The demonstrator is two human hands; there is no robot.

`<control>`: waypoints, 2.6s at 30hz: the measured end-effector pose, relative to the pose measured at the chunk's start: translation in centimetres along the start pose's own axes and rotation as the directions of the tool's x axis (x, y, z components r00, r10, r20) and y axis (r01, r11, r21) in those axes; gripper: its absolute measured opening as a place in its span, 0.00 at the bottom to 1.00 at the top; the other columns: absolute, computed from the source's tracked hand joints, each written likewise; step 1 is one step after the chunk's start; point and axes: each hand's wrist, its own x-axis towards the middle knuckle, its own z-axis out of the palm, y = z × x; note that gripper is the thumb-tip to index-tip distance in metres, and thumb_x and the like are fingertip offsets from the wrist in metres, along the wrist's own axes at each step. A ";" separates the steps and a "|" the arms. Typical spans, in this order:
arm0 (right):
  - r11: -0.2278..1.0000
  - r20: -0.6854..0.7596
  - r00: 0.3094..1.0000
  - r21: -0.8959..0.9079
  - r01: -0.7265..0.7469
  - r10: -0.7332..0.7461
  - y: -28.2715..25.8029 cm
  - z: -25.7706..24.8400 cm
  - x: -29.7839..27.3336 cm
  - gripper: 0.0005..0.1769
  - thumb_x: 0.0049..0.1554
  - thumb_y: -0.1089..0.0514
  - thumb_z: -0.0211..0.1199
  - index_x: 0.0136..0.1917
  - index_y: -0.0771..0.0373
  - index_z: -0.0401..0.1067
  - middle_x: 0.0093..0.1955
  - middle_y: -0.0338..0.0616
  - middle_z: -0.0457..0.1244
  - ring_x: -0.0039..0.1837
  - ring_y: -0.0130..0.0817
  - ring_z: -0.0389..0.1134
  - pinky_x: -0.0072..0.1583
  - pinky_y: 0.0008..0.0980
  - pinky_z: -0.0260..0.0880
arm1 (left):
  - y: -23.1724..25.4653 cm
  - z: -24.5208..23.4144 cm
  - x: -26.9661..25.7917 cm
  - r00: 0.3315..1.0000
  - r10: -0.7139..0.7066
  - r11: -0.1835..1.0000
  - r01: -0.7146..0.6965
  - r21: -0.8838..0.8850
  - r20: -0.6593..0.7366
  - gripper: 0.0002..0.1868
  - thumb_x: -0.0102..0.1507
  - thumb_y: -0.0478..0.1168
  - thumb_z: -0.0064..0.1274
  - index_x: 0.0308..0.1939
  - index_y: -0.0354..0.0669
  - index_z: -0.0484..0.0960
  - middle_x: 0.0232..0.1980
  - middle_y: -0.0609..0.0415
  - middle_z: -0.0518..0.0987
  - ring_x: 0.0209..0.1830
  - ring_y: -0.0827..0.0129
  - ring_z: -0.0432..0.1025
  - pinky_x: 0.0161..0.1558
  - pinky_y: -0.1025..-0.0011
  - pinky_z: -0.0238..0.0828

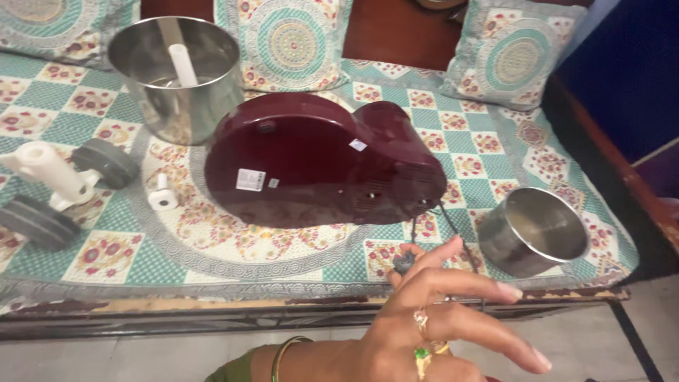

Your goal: The person wipes the base of a maroon wet grinder with a grey cloth, turning it over to clean the bottom, sides, and crevices. They then rinse the cloth in a small bowl of water and continue wiping the appliance.

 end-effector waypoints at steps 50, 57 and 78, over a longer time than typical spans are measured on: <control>0.888 0.284 0.936 0.456 0.060 -0.209 -14.9 3.6 5.0 0.40 0.50 0.63 0.70 0.73 0.60 0.58 0.66 0.38 0.60 0.69 0.25 0.60 0.67 0.25 0.60 | -19.8 -7.9 -4.6 0.687 -0.659 0.751 0.580 -0.316 -0.306 0.04 0.72 0.34 0.47 0.50 0.41 0.75 0.48 0.55 0.78 0.47 0.76 0.72 0.52 0.73 0.70; 0.777 0.448 0.894 0.560 -0.289 0.010 -13.1 4.9 5.3 0.23 0.65 0.54 0.59 0.70 0.66 0.69 0.61 0.47 0.64 0.61 0.31 0.62 0.62 0.35 0.64 | -16.8 -8.5 -3.4 0.826 -0.347 0.819 0.498 0.285 -0.445 0.07 0.67 0.30 0.53 0.48 0.41 0.78 0.47 0.50 0.79 0.48 0.64 0.75 0.50 0.68 0.71; 0.751 -0.396 0.649 -0.465 0.468 -0.649 -8.2 10.7 11.6 0.13 0.61 0.65 0.61 0.58 0.73 0.71 0.59 0.64 0.64 0.57 0.60 0.68 0.57 0.46 0.72 | -16.7 -18.0 -6.3 0.845 -0.259 0.532 0.529 0.661 -0.468 0.49 0.65 0.41 0.68 0.82 0.43 0.50 0.86 0.36 0.49 0.88 0.40 0.42 0.85 0.45 0.38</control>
